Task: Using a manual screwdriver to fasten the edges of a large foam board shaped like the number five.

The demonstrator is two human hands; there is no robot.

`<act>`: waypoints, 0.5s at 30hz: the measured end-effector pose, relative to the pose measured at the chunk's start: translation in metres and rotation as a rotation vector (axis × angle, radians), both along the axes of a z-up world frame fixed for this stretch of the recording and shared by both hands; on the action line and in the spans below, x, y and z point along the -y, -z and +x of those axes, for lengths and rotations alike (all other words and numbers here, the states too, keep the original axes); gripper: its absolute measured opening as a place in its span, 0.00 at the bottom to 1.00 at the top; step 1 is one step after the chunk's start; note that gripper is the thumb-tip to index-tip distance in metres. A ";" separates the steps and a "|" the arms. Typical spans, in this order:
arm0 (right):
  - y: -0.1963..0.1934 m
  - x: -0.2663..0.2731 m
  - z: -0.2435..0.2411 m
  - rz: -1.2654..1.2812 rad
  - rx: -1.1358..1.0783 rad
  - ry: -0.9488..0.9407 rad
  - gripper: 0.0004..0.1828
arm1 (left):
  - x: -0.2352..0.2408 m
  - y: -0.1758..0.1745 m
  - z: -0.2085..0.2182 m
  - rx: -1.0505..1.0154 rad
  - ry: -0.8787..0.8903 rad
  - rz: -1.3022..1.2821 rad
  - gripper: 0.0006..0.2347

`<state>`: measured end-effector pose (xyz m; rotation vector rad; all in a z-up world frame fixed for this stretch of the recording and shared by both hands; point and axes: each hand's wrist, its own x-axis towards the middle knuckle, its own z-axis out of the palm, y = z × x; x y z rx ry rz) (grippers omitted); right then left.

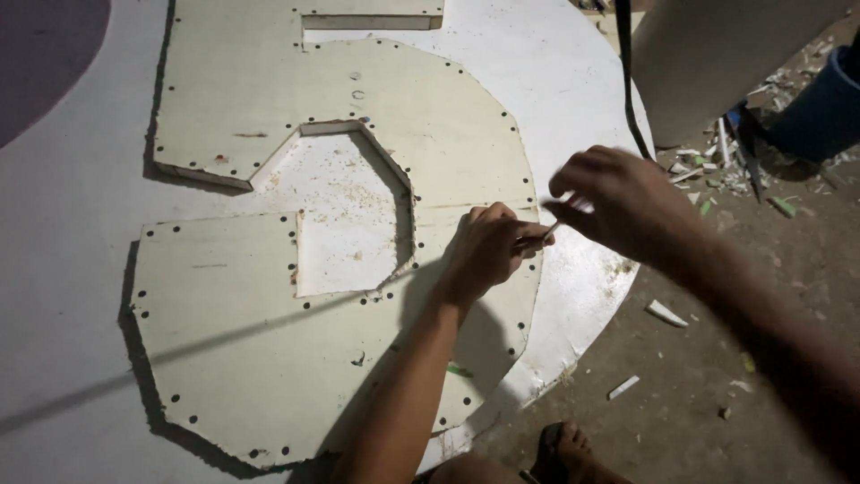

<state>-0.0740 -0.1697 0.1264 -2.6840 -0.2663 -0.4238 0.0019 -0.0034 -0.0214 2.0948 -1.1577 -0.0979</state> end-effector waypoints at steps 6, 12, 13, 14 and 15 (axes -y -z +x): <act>-0.024 0.019 0.011 -1.577 0.233 -0.477 0.06 | -0.005 -0.009 0.000 0.011 0.026 -0.072 0.07; -0.022 0.003 0.026 -1.613 -0.276 -0.677 0.07 | -0.015 -0.047 0.000 -0.293 0.052 -0.042 0.08; -0.016 0.005 0.029 -1.557 -0.302 -0.647 0.07 | -0.015 -0.045 0.002 -0.344 0.047 -0.052 0.09; -0.011 0.006 0.033 -1.502 -0.328 -0.616 0.09 | -0.014 -0.043 0.004 -0.395 0.042 -0.062 0.11; -0.008 0.012 0.032 -1.503 -0.327 -0.619 0.09 | -0.022 -0.052 0.002 -0.396 0.039 -0.063 0.11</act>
